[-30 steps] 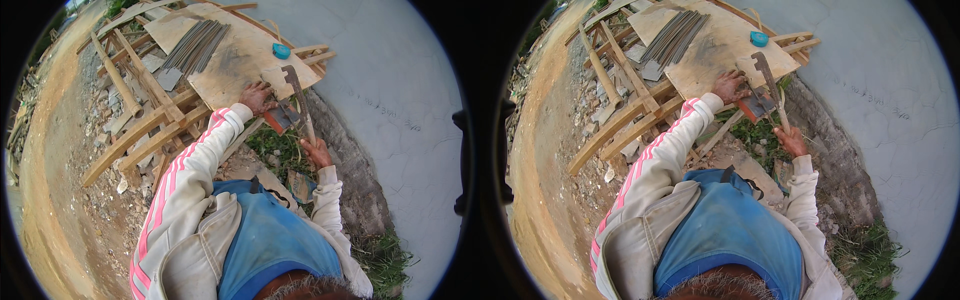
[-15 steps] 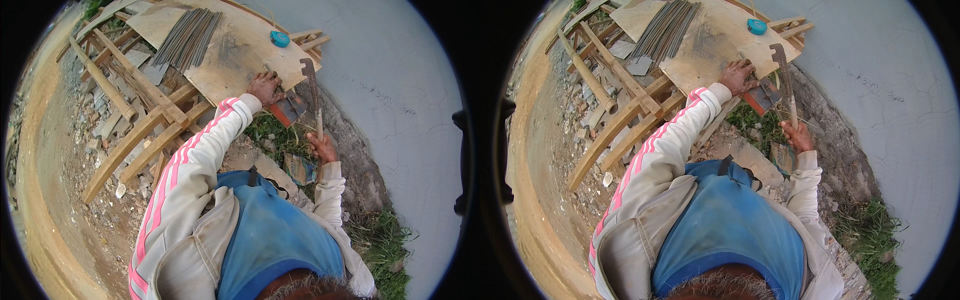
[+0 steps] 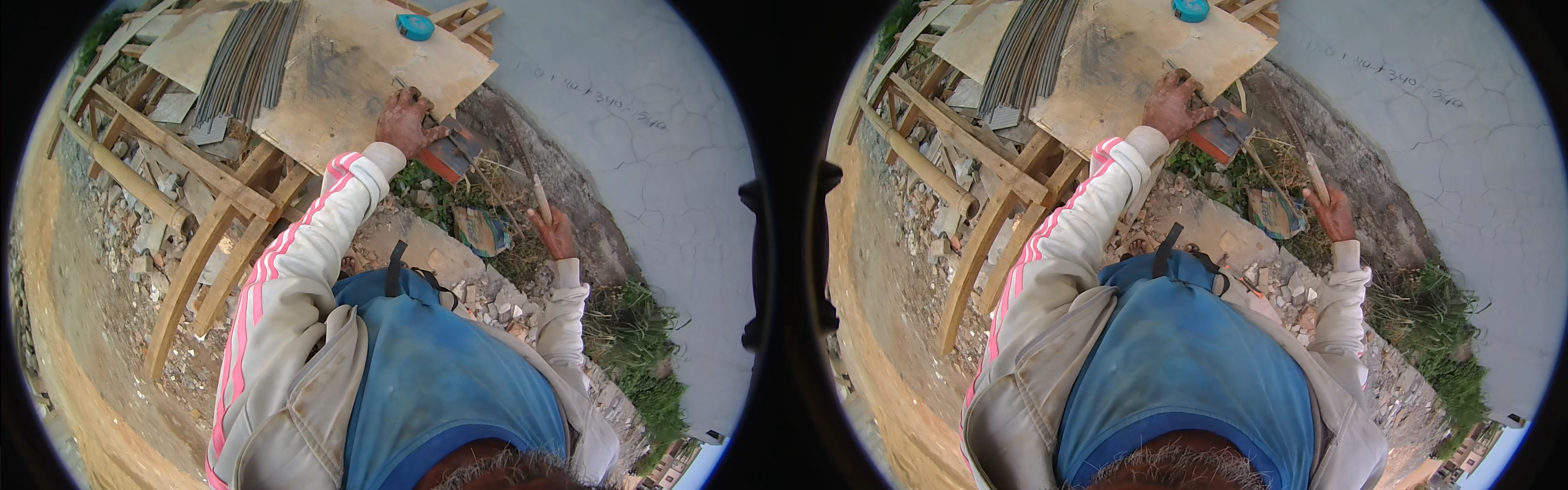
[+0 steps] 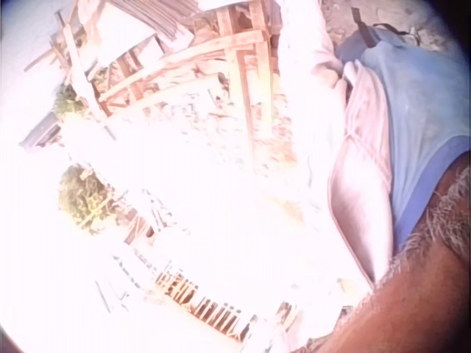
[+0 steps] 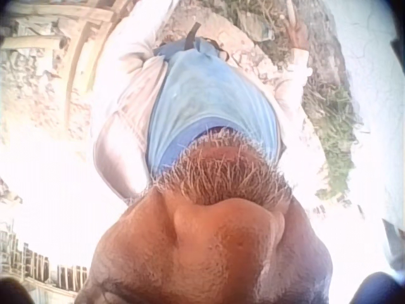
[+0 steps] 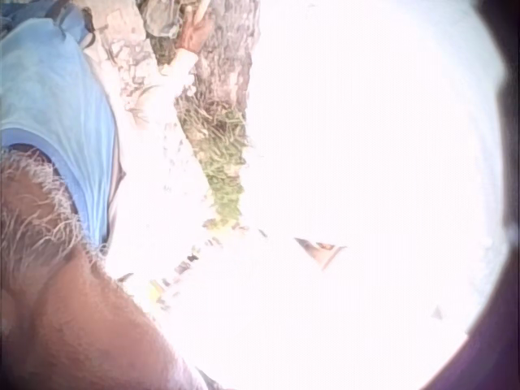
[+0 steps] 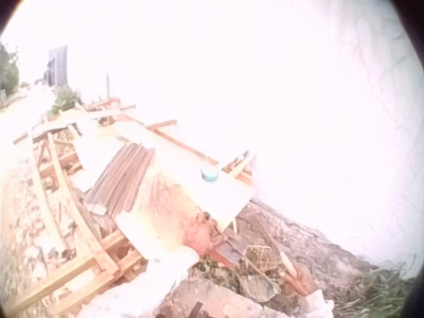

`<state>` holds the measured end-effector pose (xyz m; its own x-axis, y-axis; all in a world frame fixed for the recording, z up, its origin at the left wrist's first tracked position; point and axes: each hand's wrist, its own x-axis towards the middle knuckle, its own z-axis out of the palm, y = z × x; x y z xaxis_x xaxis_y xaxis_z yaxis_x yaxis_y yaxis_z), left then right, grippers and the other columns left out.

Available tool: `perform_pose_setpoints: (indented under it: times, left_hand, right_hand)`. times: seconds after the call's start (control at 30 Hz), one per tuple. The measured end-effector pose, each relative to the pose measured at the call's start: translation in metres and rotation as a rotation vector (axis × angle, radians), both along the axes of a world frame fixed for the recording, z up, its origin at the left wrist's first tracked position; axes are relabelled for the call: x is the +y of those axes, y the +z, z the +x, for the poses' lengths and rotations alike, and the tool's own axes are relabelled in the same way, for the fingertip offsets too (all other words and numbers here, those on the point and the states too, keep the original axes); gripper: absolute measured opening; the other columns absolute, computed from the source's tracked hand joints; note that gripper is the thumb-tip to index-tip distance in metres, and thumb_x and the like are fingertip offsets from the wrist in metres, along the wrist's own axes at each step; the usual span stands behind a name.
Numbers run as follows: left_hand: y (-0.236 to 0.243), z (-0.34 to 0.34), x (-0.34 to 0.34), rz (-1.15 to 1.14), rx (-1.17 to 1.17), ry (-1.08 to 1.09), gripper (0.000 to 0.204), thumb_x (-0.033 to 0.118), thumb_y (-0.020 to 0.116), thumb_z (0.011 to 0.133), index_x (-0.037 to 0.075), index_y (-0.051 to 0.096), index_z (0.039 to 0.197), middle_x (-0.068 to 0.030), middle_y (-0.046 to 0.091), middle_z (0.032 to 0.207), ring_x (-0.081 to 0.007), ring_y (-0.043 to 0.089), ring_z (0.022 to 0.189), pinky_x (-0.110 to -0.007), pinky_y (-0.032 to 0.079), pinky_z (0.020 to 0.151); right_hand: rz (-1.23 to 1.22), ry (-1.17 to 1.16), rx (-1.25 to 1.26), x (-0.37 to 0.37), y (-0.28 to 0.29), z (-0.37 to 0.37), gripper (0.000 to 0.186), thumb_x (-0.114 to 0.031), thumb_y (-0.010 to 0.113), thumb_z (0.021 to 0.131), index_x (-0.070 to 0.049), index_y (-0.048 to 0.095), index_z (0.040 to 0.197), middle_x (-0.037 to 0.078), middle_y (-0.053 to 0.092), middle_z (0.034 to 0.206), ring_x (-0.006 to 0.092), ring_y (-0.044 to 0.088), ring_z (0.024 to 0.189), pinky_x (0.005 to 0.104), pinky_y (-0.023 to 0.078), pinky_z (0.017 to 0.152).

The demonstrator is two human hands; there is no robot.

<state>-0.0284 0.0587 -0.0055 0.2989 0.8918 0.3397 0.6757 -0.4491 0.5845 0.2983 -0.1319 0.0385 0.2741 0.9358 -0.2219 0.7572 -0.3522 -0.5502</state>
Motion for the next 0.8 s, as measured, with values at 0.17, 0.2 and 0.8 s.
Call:
perform_pose_setpoints:
  times: [0.17, 0.2, 0.8]
  left_hand:
    - [-0.002, 0.003, 0.002, -0.025, -0.032, 0.033, 0.061, 0.048, 0.082, 0.072, 0.007, 0.066, 0.115, -0.0151, 0.051, 0.129, -0.0369, 0.048, 0.123, -0.047, 0.043, 0.104]
    - [-0.002, 0.003, 0.001, -0.026, -0.04, 0.031, 0.061, 0.048, 0.081, 0.072, 0.007, 0.067, 0.114, -0.0146, 0.051, 0.129, -0.0365, 0.048, 0.122, -0.046, 0.043, 0.105]
    - [0.001, 0.004, -0.001, -0.037, 0.075, 0.09, 0.065, 0.057, 0.08, 0.072, 0.014, 0.066, 0.118, -0.0151, 0.046, 0.14, -0.0368, 0.046, 0.131, -0.047, 0.041, 0.109]
  right_hand:
    - [-0.034, 0.166, -0.203, -0.018, 0.0, 0.039, 0.043, -0.045, 0.071, 0.089, -0.002, 0.069, 0.094, 0.01, 0.06, 0.066, 0.0185, 0.055, 0.06, 0.0395, 0.044, 0.059]
    - [-0.031, 0.192, -0.21, -0.017, 0.0, 0.047, 0.043, -0.045, 0.071, 0.089, -0.002, 0.07, 0.094, 0.011, 0.06, 0.067, 0.0202, 0.057, 0.06, 0.0405, 0.045, 0.06]
    - [0.207, 0.795, -0.542, 0.14, -0.008, 0.122, 0.024, -0.032, 0.071, 0.084, -0.01, 0.066, 0.092, 0.019, 0.065, 0.075, 0.0426, 0.063, 0.075, 0.0519, 0.048, 0.066]
